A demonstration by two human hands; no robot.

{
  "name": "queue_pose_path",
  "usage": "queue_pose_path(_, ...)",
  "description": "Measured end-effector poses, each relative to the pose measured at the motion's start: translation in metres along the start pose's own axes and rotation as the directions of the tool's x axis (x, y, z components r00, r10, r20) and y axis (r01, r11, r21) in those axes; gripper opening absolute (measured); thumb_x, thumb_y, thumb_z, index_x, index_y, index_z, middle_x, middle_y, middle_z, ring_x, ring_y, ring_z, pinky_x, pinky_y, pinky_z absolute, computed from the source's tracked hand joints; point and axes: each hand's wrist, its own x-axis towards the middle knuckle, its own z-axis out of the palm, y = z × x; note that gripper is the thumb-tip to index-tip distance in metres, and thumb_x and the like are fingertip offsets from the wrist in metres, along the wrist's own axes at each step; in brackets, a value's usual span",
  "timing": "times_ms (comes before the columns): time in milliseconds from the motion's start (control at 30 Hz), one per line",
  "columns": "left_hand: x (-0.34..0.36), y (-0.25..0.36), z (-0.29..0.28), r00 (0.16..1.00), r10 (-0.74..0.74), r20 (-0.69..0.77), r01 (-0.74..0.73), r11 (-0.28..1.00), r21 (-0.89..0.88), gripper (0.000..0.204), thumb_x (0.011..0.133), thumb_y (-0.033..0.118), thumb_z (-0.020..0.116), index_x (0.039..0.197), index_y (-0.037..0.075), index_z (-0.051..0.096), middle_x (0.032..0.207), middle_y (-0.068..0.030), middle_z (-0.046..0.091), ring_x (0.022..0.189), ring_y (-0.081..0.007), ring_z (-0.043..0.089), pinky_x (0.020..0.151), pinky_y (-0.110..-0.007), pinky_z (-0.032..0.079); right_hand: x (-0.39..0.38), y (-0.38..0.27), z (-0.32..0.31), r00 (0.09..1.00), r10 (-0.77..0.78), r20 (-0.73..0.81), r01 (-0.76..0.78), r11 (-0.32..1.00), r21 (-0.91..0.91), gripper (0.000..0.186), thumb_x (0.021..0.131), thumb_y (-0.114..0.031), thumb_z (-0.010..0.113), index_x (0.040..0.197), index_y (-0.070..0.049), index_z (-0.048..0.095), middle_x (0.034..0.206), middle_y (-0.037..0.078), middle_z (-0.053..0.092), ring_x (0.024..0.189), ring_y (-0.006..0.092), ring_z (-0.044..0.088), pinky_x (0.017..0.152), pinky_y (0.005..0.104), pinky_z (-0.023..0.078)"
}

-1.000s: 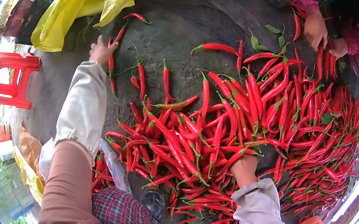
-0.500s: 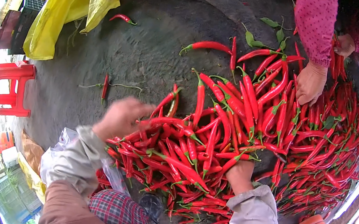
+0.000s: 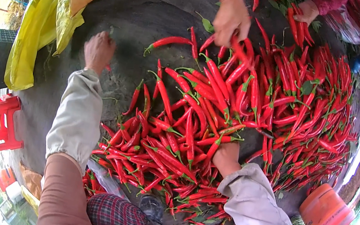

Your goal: Sorting red chilies from a large pile into plastic bags while sitting on the floor.

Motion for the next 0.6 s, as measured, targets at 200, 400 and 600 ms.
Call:
queue_pose_path(200,-0.021,0.105,-0.024,0.952,0.295,-0.084,-0.301,0.850,-0.433,0.024,0.085,0.026,0.058,0.097,0.006,0.060,0.100,-0.0169,0.064,0.096,-0.0369,0.062,0.080,-0.048,0.051,-0.006,0.006,0.020,0.997,-0.076,-0.011,0.076,0.997,-0.011,0.013,0.067,-0.019,0.060,0.074,-0.013,0.069,0.074,0.009,0.068,0.071,0.0297,0.065,0.063,0.0444,0.049)
queue_pose_path(400,-0.077,0.100,-0.041,0.845,0.506,0.176,-0.374,0.792,-0.482,0.027,0.085,0.022,0.061,0.107,0.008,0.062,0.101,-0.0144,0.061,0.095,-0.0356,0.061,0.080,-0.045,0.051,0.002,0.003,0.011,0.992,-0.123,-0.036,0.123,0.992,0.004,0.009,0.067,-0.018,0.060,0.069,-0.015,0.069,0.072,0.009,0.069,0.069,0.0292,0.066,0.058,0.0442,0.049)
queue_pose_path(600,-0.186,0.079,-0.126,0.786,0.572,0.234,-0.401,0.760,-0.511,0.029,0.086,0.018,0.061,0.113,0.009,0.063,0.099,-0.0122,0.059,0.092,-0.0345,0.061,0.076,-0.043,0.052,0.003,0.012,0.011,0.993,-0.110,0.031,0.110,0.994,-0.011,0.010,0.068,-0.018,0.062,0.068,-0.013,0.070,0.074,0.011,0.070,0.072,0.0297,0.069,0.061,0.0441,0.052)
